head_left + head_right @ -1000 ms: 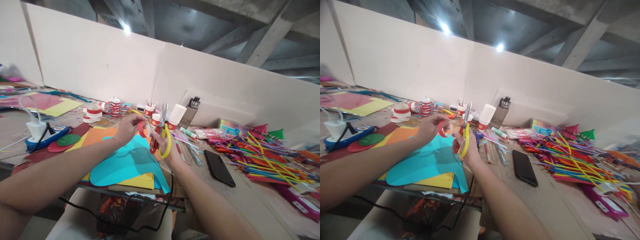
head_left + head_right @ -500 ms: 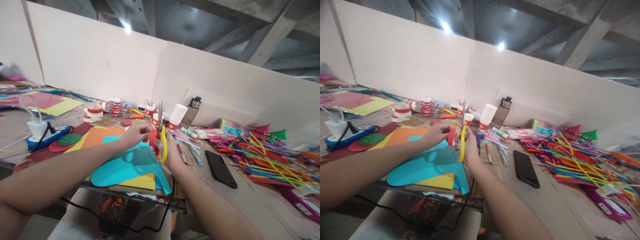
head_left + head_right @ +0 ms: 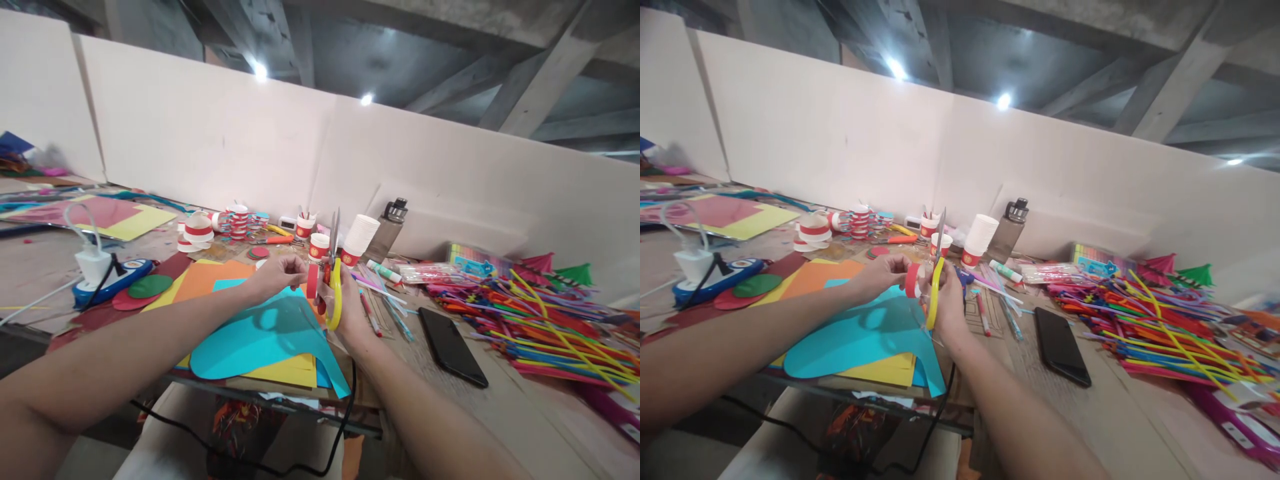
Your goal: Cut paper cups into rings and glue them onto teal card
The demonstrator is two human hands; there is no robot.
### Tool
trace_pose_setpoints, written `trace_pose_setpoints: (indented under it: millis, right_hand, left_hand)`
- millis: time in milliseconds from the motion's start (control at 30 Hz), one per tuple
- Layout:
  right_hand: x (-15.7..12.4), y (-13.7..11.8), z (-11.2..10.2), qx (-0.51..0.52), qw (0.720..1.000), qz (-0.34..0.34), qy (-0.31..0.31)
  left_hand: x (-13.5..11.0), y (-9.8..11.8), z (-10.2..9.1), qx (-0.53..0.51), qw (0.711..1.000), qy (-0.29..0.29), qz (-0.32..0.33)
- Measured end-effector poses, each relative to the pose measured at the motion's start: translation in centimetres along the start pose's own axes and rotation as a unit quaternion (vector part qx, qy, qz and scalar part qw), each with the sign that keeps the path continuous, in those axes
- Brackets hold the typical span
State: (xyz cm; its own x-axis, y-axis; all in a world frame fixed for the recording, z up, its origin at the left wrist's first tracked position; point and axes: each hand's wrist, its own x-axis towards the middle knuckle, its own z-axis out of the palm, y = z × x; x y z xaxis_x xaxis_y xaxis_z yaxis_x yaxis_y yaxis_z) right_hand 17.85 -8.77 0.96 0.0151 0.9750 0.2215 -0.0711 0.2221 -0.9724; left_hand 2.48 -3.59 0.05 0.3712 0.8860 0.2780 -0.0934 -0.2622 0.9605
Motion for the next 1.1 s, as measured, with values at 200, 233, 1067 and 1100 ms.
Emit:
trace_pose_setpoints:
  millis: [200,233,1067,1100]
  right_hand:
    - [0.28,0.34,-0.1,-0.001,1.0,-0.017,0.02]
    - [0.34,0.43,-0.11,0.003,1.0,-0.018,0.02]
    - [0.14,0.25,0.52,0.057,0.998,0.015,0.033]
    - [0.21,0.4,0.45,0.047,0.998,0.013,0.032]
  left_hand:
    - [0.07,0.49,-0.23,0.015,0.999,-0.019,-0.029]
    - [0.05,0.56,-0.23,0.013,0.999,-0.026,-0.037]
    - [0.33,-0.04,-0.66,-0.037,0.999,-0.007,-0.026]
    - [0.34,-0.17,-0.72,-0.028,0.999,-0.011,-0.016]
